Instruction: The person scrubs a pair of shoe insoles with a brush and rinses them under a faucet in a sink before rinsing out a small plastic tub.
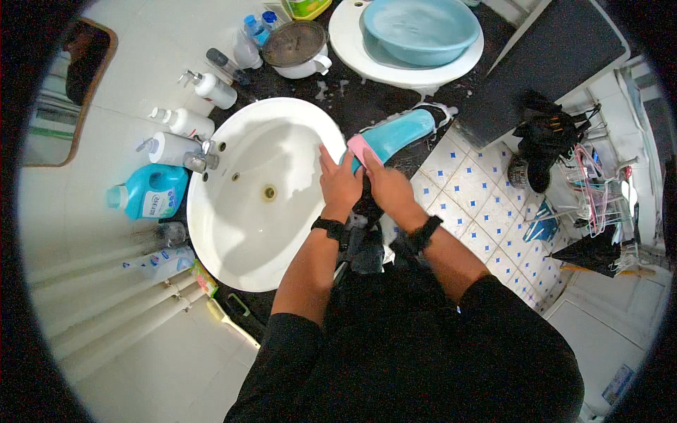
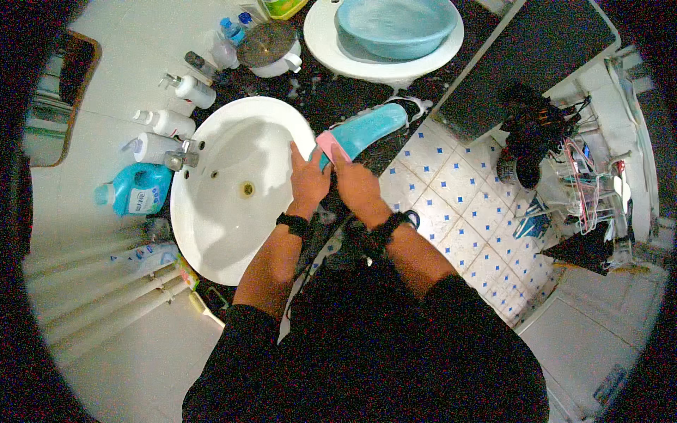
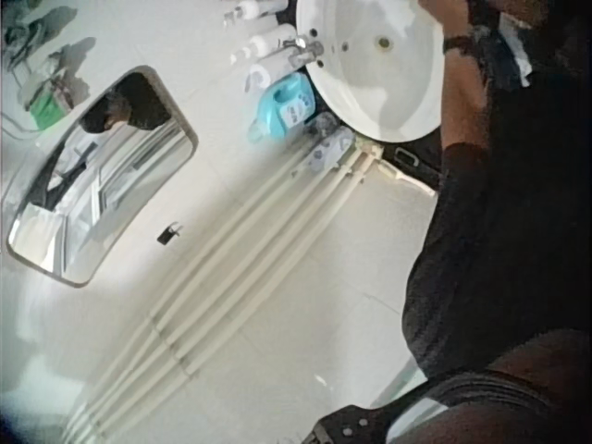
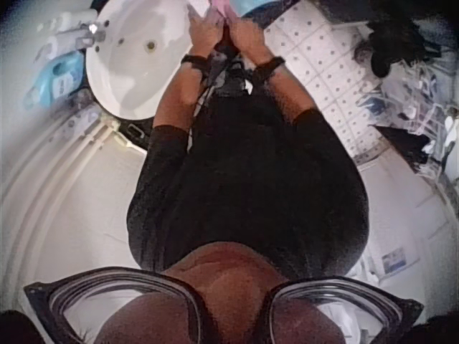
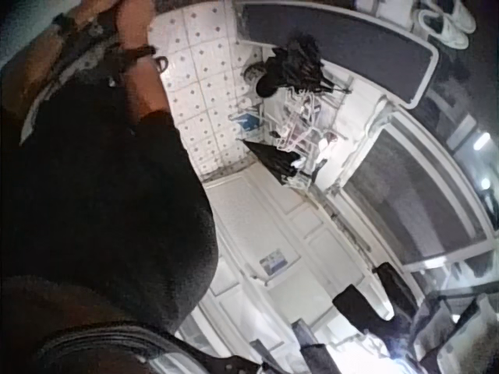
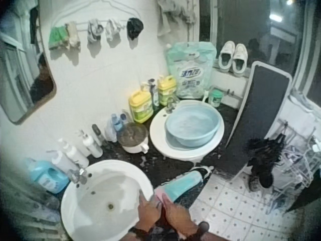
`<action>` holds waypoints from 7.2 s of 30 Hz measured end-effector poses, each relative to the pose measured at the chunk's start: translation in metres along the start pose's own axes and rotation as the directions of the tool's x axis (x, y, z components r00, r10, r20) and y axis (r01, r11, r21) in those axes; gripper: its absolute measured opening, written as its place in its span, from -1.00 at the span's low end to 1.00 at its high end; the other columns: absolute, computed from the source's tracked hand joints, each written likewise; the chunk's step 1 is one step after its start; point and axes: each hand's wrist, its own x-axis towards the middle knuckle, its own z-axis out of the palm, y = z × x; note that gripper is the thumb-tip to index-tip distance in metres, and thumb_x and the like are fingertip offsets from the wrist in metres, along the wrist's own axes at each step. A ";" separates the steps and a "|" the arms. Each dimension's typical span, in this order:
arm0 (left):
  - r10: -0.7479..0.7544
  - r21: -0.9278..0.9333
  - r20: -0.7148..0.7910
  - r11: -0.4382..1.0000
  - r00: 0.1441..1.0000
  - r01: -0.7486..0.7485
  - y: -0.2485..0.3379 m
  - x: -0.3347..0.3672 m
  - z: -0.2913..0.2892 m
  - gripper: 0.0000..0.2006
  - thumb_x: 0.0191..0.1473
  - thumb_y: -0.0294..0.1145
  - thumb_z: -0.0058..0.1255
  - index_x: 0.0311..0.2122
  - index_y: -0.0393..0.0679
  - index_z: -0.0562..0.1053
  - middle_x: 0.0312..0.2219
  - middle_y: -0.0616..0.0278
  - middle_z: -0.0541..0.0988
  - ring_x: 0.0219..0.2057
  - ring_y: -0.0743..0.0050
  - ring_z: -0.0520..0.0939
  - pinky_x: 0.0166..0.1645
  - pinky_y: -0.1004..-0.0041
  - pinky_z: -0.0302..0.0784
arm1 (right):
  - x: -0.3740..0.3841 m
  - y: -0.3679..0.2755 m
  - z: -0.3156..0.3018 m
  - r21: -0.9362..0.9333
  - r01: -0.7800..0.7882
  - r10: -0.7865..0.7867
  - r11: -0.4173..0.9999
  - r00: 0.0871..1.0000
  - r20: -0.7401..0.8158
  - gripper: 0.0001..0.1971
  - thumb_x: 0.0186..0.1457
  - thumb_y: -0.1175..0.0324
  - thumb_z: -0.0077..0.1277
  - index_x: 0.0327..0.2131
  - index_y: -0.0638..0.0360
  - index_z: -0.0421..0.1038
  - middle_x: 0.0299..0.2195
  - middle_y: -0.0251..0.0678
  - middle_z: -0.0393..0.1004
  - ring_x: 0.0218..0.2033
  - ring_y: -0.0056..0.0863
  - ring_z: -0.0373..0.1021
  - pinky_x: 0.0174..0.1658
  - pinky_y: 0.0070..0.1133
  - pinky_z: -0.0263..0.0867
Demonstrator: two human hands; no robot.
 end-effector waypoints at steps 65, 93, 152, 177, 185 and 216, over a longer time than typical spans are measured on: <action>-0.016 -0.205 0.060 0.978 0.998 0.027 -0.008 -0.005 -0.004 -0.28 0.00 -0.32 0.03 0.23 0.08 -0.03 0.22 -0.16 -0.24 0.16 -0.34 0.05 0.17 0.07 0.10 | -0.001 0.023 -0.022 -0.067 -0.086 0.090 0.994 0.994 0.067 -0.56 0.14 0.24 -0.22 0.11 -0.07 0.06 -0.51 0.07 0.44 -0.51 0.08 0.39 -0.43 -0.08 0.28; 0.071 -0.279 0.060 0.959 0.996 -0.051 -0.017 0.000 0.002 -0.31 0.00 -0.36 0.01 0.22 0.21 0.00 0.22 -0.17 -0.27 0.16 -0.43 0.00 0.18 0.04 0.07 | 0.181 0.148 -0.144 0.039 -0.051 0.062 0.998 0.917 -0.394 -0.55 0.08 0.27 -0.17 0.07 0.15 0.15 -0.21 0.12 0.41 -0.19 -0.16 0.42 -0.20 -0.41 0.33; 0.083 -0.159 -0.108 0.982 0.991 -0.100 -0.007 -0.012 -0.003 -0.54 -0.02 -0.36 0.04 0.05 0.13 0.32 0.17 -0.22 -0.06 0.12 -0.33 0.12 0.11 0.03 0.18 | 0.011 0.089 -0.052 -0.214 -0.088 0.047 0.973 0.980 -0.191 -0.71 0.16 0.31 -0.26 -0.05 -0.02 0.32 -0.41 -0.06 0.35 -0.43 -0.05 0.36 -0.41 -0.26 0.29; 0.071 -0.009 -0.068 0.997 0.995 -0.072 -0.001 -0.007 0.006 -0.53 -0.05 -0.22 0.07 0.04 0.18 0.35 0.18 -0.24 -0.14 0.12 -0.33 0.13 0.13 0.10 0.18 | -0.006 0.045 -0.028 -0.101 -0.030 0.001 0.994 0.961 -0.278 -0.83 0.09 0.43 -0.24 -0.29 0.26 0.34 -0.55 0.04 0.37 -0.56 -0.02 0.34 -0.50 -0.24 0.27; 0.038 -0.012 -0.037 0.999 0.999 -0.038 0.000 -0.009 0.000 -0.56 -0.01 -0.18 0.02 0.04 0.14 0.36 0.17 -0.30 -0.14 0.10 -0.36 0.14 0.12 0.07 0.18 | -0.024 0.038 -0.023 -0.087 -0.023 0.016 0.996 0.996 -0.089 -0.80 0.15 0.34 -0.26 -0.30 0.20 0.36 -0.53 0.05 0.39 -0.51 0.02 0.36 -0.45 -0.19 0.27; 0.014 0.152 0.027 0.988 1.000 -0.018 0.011 -0.009 -0.002 -0.52 0.00 -0.19 0.01 0.08 0.15 0.32 0.11 -0.48 -0.08 0.04 -0.44 0.24 0.07 0.10 0.29 | -0.030 0.020 0.001 -0.048 0.017 -0.024 0.999 0.991 -0.132 -0.82 0.10 0.39 -0.24 -0.25 0.23 0.29 -0.53 0.03 0.39 -0.52 0.02 0.37 -0.47 -0.20 0.31</action>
